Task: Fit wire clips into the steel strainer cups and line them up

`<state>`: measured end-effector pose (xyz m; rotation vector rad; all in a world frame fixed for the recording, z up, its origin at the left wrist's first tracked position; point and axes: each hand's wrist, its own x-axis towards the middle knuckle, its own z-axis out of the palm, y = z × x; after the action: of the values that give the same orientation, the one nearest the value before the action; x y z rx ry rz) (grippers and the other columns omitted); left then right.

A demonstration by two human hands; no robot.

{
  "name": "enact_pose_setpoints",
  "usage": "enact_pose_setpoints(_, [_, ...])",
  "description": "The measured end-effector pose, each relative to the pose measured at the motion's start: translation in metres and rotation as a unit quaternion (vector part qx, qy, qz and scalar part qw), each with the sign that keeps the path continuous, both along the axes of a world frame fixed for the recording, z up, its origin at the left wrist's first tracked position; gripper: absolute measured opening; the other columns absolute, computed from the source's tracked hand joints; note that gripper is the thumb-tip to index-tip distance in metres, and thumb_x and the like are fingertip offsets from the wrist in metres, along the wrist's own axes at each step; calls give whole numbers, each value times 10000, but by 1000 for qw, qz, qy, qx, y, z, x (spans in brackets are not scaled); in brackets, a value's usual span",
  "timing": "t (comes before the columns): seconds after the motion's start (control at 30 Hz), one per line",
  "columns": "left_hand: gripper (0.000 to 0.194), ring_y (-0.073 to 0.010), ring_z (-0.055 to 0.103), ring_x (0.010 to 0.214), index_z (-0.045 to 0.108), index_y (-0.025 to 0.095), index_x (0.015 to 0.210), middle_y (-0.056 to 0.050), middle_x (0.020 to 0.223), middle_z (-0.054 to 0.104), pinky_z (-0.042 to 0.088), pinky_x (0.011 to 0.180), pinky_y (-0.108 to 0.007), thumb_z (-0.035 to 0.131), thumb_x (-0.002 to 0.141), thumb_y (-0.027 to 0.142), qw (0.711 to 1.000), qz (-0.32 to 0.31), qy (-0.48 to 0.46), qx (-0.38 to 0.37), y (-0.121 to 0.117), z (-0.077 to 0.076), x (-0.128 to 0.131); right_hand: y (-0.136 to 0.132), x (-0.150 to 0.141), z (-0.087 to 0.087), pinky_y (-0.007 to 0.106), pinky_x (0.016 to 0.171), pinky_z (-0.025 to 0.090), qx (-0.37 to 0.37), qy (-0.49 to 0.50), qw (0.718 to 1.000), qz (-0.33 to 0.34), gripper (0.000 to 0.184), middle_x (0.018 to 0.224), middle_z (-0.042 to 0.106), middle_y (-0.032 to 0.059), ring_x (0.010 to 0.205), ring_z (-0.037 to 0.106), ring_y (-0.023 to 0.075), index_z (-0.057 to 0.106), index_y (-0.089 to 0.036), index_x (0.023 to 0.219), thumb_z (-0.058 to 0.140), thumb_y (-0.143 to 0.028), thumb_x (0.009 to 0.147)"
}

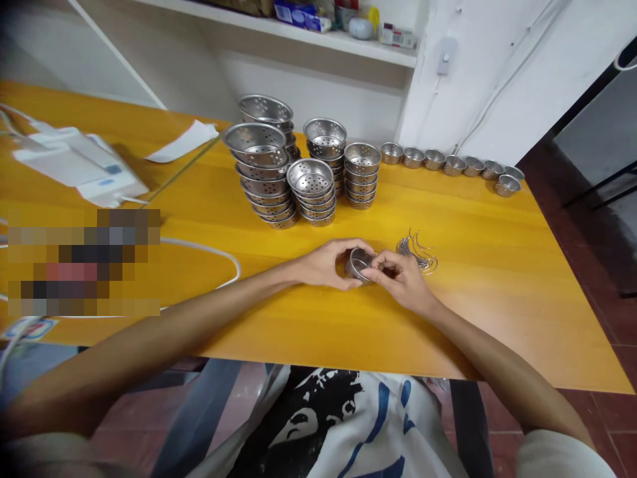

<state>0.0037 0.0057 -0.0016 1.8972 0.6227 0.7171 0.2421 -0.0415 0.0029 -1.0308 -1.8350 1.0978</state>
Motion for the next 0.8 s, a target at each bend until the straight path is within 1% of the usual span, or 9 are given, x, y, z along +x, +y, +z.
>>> enact_pose_setpoints(0.2, [550,-232,715,1034,685,197,1241,-64,1143,761,562,965,-396,871,734,304,1000,10,11,15,0,-1,1,0,-2,-4,282,603,374,-5,6,1000,-8,359,714,643,-17,617,526,125,685,-210,877,809,-538,955])
enact_pose_setpoints(0.37, [526,-220,716,996,682,175,1223,-70,1124,758,565,923,-380,849,740,297,1000,10,11,12,-1,0,1,2,-3,-2,285,620,381,-22,6,1000,18,388,739,651,-9,630,521,124,679,-204,867,768,-566,973])
enact_pose_setpoints(0.63, [568,-258,730,1073,680,165,1225,-93,1176,768,568,1029,-414,862,711,328,1000,21,24,1,0,3,1,4,-6,1,278,601,349,-30,12,999,9,434,701,590,-23,600,446,114,682,-201,835,764,-613,941])
enact_pose_setpoints(0.8, [544,-253,726,1054,679,177,1215,-86,1160,769,578,1010,-417,851,720,323,999,24,37,2,-1,5,2,3,-6,-2,277,610,360,-31,20,999,-12,465,701,601,-19,613,462,123,687,-204,837,767,-656,918])
